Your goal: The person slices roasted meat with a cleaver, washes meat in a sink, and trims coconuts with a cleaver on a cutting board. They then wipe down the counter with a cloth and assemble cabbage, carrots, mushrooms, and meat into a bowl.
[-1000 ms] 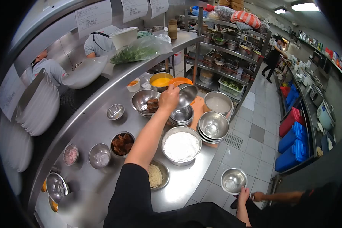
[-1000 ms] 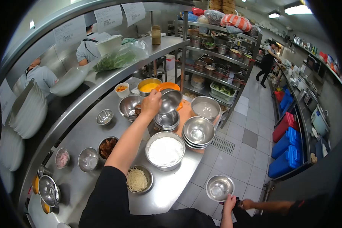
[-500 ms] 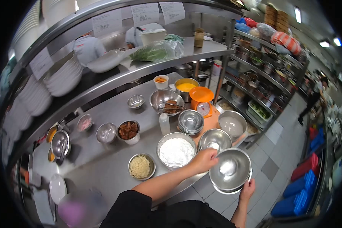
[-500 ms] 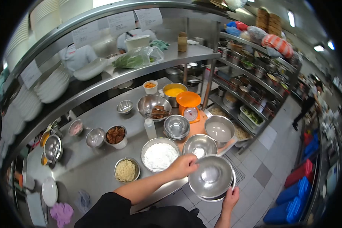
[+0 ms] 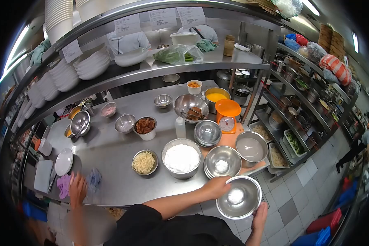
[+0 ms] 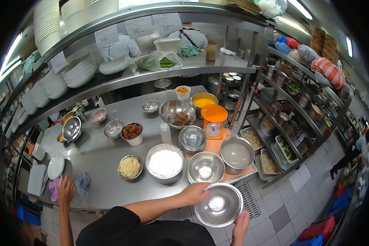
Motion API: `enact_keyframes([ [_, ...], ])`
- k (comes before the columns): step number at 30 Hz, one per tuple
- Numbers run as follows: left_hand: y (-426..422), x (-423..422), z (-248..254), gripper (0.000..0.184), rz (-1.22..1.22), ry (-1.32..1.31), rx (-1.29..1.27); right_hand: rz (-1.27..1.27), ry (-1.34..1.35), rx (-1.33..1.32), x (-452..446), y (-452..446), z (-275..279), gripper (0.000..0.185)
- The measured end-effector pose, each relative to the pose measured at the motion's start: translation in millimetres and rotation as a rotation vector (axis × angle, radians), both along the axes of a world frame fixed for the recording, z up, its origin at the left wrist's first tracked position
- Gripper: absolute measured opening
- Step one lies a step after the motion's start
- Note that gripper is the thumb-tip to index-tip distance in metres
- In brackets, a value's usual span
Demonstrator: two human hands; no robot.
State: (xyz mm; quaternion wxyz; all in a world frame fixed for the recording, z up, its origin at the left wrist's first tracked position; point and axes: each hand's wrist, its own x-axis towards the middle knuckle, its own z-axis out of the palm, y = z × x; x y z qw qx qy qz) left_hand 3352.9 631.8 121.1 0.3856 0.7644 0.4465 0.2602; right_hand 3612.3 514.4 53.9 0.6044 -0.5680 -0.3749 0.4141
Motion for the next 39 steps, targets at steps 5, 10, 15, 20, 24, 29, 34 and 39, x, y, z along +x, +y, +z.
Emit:
enact_keyframes([
  [5, 22, 66, -9, 0.042, -0.174, -0.028, 0.002, -0.180, -0.520, -0.161, 23, -4, 36, 0.017],
  [10, 49, 133, 19, 0.059, -0.434, 0.022, -0.215, -0.285, -0.210, -0.042, 120, -8, -34, 0.009],
  [15, 94, 250, -2, 0.051, -0.455, -0.110, -0.081, -0.449, -0.112, -0.094, 191, -5, -35, 0.011],
  [20, 143, 408, 19, 0.041, -0.512, -0.212, -0.188, -0.533, -0.045, -0.186, 300, 5, -42, 0.007],
  [24, 203, 541, 27, 0.038, -0.475, -0.276, -0.014, -0.522, -0.038, -0.198, 405, 13, -47, 0.013],
  [29, 321, 679, 96, 0.026, -0.352, -0.361, 0.377, -0.576, 0.006, -0.174, 496, 37, -15, 0.015],
  [34, 454, 805, 168, 0.027, -0.278, -0.195, 0.695, -0.702, -0.023, -0.164, 566, 70, -13, 0.019],
  [39, 573, 943, 196, 0.025, -0.367, -0.105, 0.877, -0.840, 0.019, -0.078, 634, 121, -33, 0.018],
])
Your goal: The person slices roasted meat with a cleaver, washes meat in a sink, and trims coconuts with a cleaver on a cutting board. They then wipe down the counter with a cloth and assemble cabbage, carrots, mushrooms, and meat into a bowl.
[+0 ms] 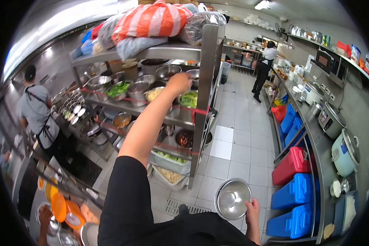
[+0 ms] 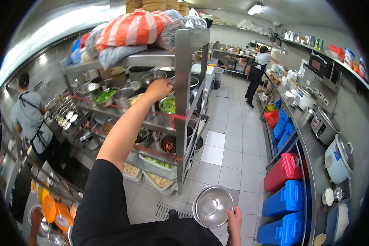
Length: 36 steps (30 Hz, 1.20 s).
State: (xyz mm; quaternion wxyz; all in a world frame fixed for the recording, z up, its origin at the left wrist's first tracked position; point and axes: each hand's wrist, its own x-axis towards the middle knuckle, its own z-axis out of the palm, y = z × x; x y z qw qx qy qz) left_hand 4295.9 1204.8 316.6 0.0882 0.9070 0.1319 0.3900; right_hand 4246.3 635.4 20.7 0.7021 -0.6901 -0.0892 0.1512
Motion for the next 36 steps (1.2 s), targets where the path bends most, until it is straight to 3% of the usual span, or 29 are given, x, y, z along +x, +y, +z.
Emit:
enact_keyframes([
  [3, 40, 83, 4, 0.026, -0.086, 0.230, 0.078, -0.097, 0.043, 0.023, 29, 30, 4, 0.016],
  [6, 71, 146, -5, 0.057, -0.444, 0.459, -0.272, -0.182, 0.074, 0.042, 57, 54, 5, 0.015],
  [8, 74, 183, -12, 0.069, -0.180, 0.729, 0.236, -0.257, 0.063, 0.010, 75, 69, 7, 0.016],
  [10, 81, 204, -23, 0.073, -0.235, 0.852, 0.116, -0.262, 0.097, 0.014, 102, 81, -3, 0.017],
  [11, 83, 222, -25, 0.075, -0.091, 0.997, 0.230, -0.261, 0.115, 0.005, 117, 84, -8, 0.018],
  [15, 80, 216, -36, 0.046, -0.154, 0.795, 0.107, -0.097, 0.082, -0.045, 195, 118, -16, 0.023],
  [19, 79, 217, -36, 0.047, -0.178, 0.719, 0.038, 0.097, -0.019, -0.027, 280, 164, -1, 0.026],
  [24, 62, 213, -23, 0.056, 0.005, 0.763, 0.028, 0.274, -0.146, -0.067, 339, 212, 37, 0.025],
  [26, 68, 208, -19, 0.061, -0.064, 0.618, -0.003, 0.291, -0.129, -0.032, 347, 225, 43, 0.024],
  [30, 79, 204, -17, 0.070, 0.112, 0.970, 0.080, 0.308, -0.086, 0.042, 354, 240, 33, 0.020],
  [36, 88, 212, -20, 0.063, -0.100, 0.839, 0.060, 0.304, -0.112, 0.039, 350, 260, 48, 0.020],
])
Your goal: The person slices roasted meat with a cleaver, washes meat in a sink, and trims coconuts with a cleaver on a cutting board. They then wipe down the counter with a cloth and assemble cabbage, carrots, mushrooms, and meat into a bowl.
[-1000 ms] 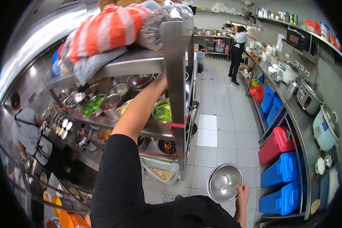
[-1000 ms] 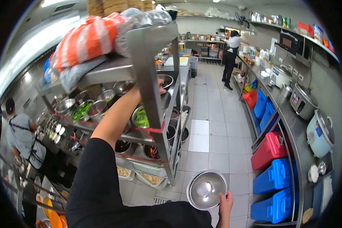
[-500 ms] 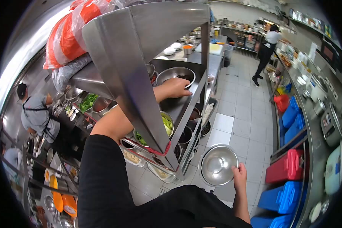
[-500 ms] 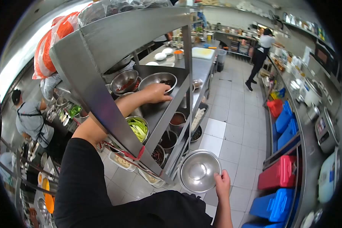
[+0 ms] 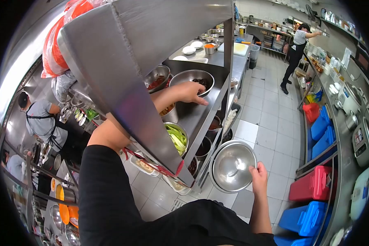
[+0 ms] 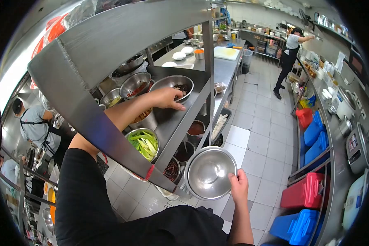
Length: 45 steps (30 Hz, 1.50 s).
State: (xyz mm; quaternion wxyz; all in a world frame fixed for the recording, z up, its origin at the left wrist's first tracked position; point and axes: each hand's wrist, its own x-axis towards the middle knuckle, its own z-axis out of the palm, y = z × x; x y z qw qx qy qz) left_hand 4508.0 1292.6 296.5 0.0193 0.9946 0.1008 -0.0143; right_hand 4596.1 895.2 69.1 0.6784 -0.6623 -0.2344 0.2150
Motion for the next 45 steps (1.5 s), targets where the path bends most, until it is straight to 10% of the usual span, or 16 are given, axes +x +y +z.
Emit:
enact_keyframes([
  [8, 33, 18, 22, 0.049, 0.355, -0.213, -0.380, 0.016, 0.001, 0.011, -29, 13, 49, 0.018],
  [18, 68, 9, 23, 0.024, 0.320, -0.426, -0.446, 0.153, 0.094, -0.101, -25, -9, -20, 0.017],
  [22, 18, -74, 60, 0.018, 0.358, -0.649, -1.027, 0.343, 0.057, -0.257, -15, -11, -59, 0.015],
  [26, -72, -206, 72, 0.017, 0.596, -0.812, -0.826, 0.563, -0.084, -0.509, -17, -3, -116, 0.015],
  [27, -98, -236, 63, 0.016, 0.795, -0.855, -0.567, 0.622, -0.139, -0.580, -25, -4, -131, 0.015],
  [36, -345, -429, -199, 0.023, 1.178, -0.822, -0.986, 1.141, -0.434, -0.382, -257, 39, -131, 0.029],
  [45, -513, -623, -272, 0.017, 1.547, -1.369, -0.919, 1.485, -0.512, -0.272, -499, -17, -71, 0.026],
])
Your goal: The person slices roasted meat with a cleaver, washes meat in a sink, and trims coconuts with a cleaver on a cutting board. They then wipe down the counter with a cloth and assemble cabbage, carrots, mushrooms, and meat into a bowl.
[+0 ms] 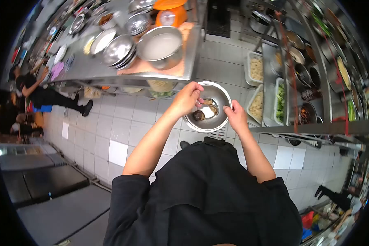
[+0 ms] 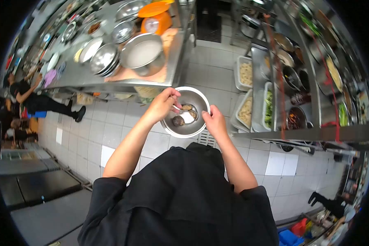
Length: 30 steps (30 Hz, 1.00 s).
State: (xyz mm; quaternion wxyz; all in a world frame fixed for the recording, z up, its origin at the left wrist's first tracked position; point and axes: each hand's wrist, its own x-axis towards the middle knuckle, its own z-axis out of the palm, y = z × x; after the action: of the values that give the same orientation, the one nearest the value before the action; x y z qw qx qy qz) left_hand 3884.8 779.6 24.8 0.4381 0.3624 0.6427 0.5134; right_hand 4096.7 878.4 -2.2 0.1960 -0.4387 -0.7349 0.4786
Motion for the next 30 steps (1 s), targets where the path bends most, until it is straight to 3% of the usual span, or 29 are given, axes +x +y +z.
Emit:
enact_keyframes([
  [5, -84, -82, 18, 0.017, 0.166, -0.120, 0.075, 0.122, 0.067, -0.048, -94, -48, -6, 0.023],
  [9, -132, -118, 40, 0.021, 0.231, -0.035, 0.082, 0.240, 0.065, -0.130, -149, -67, -12, 0.024],
  [11, -150, -132, 61, 0.027, -0.030, 0.489, -0.001, 0.295, 0.101, -0.167, -181, -75, -8, 0.025],
  [15, -172, -178, 79, 0.028, 0.205, 0.810, 0.194, 0.421, 0.073, -0.165, -245, -78, 15, 0.027],
  [17, -186, -209, 80, 0.028, 0.554, 0.751, 0.161, 0.458, 0.100, -0.184, -279, -80, 23, 0.027],
  [19, -205, -243, 84, 0.024, 0.703, 0.649, -0.093, 0.505, 0.209, -0.252, -318, -78, 25, 0.026],
  [20, -216, -257, 82, 0.024, 0.713, 0.653, -0.098, 0.544, 0.228, -0.234, -337, -76, 24, 0.025],
  [22, -234, -273, 74, 0.030, 0.697, 0.352, -0.374, 0.592, 0.219, -0.251, -376, -79, 40, 0.025],
  [25, -247, -291, 75, 0.032, 0.810, 0.131, -0.268, 0.710, 0.118, -0.159, -433, -85, 64, 0.025],
  [28, -259, -318, 59, 0.033, 0.923, 0.164, -0.144, 0.774, 0.123, -0.077, -479, -96, 76, 0.026],
  [30, -272, -348, 51, 0.032, 1.017, 0.255, -0.096, 0.764, 0.336, 0.361, -515, -110, 79, 0.032],
])
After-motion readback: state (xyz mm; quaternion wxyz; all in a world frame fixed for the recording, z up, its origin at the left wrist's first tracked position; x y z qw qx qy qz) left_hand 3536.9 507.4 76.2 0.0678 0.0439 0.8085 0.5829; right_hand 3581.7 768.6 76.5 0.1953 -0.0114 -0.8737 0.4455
